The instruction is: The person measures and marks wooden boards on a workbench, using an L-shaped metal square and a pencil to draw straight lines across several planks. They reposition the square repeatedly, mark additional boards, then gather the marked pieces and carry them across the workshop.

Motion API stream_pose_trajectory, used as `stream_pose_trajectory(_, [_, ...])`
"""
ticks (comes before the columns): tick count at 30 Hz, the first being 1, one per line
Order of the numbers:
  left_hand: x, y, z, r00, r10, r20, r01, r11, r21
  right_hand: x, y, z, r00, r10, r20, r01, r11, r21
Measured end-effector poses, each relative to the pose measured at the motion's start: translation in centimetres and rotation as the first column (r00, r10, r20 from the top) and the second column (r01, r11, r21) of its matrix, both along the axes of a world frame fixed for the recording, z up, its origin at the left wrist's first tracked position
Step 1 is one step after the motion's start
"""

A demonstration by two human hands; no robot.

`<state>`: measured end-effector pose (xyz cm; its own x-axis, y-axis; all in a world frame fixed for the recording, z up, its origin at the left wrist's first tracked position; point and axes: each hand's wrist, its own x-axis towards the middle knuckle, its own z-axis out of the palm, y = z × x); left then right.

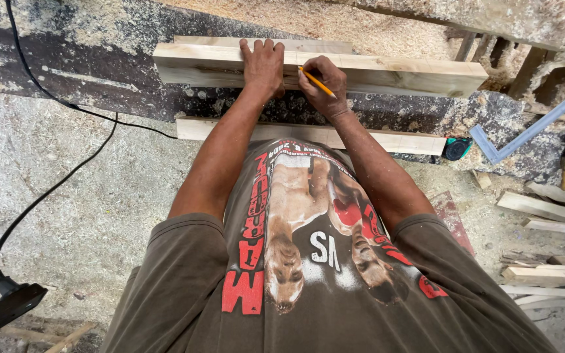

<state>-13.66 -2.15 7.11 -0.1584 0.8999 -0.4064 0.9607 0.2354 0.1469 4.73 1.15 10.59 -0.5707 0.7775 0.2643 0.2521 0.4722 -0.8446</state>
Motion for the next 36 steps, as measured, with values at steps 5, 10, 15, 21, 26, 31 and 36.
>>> stream_pose_trajectory(5, [0.2, -0.2, 0.8, 0.999, 0.015, 0.039, -0.014, 1.0, -0.02, 0.0, -0.1, 0.2, 1.0, -0.026, -0.001, 0.026, 1.0, -0.005])
stream_pose_trajectory(10, [0.2, -0.3, 0.4, 1.0, 0.003, 0.027, -0.003, 1.0, -0.005, 0.1, -0.2, 0.3, 0.999, -0.041, -0.004, 0.041, 0.997, -0.067])
stream_pose_trajectory(15, [0.2, -0.5, -0.1, 0.999, 0.007, 0.032, -0.009, 0.999, 0.043, -0.1, -0.1, 0.2, 0.999, -0.045, -0.026, 0.043, 0.996, -0.084])
stream_pose_trajectory(21, [0.2, -0.5, -0.3, 0.999, 0.006, 0.036, -0.008, 0.998, 0.055, 0.1, -0.1, 0.4, 0.999, -0.019, -0.037, 0.015, 0.994, -0.109])
stream_pose_trajectory(26, [0.0, -0.3, -0.5, 0.999, -0.002, 0.04, 0.002, 1.0, 0.001, -0.1, 0.1, 0.5, 1.0, 0.003, -0.022, -0.005, 0.998, -0.067])
stream_pose_trajectory(31, [0.0, -0.2, -0.1, 0.999, -0.004, 0.032, 0.005, 1.0, -0.001, 0.0, 0.1, 0.2, 0.999, -0.004, 0.037, 0.007, 0.996, -0.09])
stream_pose_trajectory(36, [0.0, -0.3, 0.2, 0.999, 0.01, 0.045, -0.009, 1.0, -0.028, 1.2, 0.7, -1.2, 0.999, -0.039, -0.011, 0.037, 0.993, -0.109])
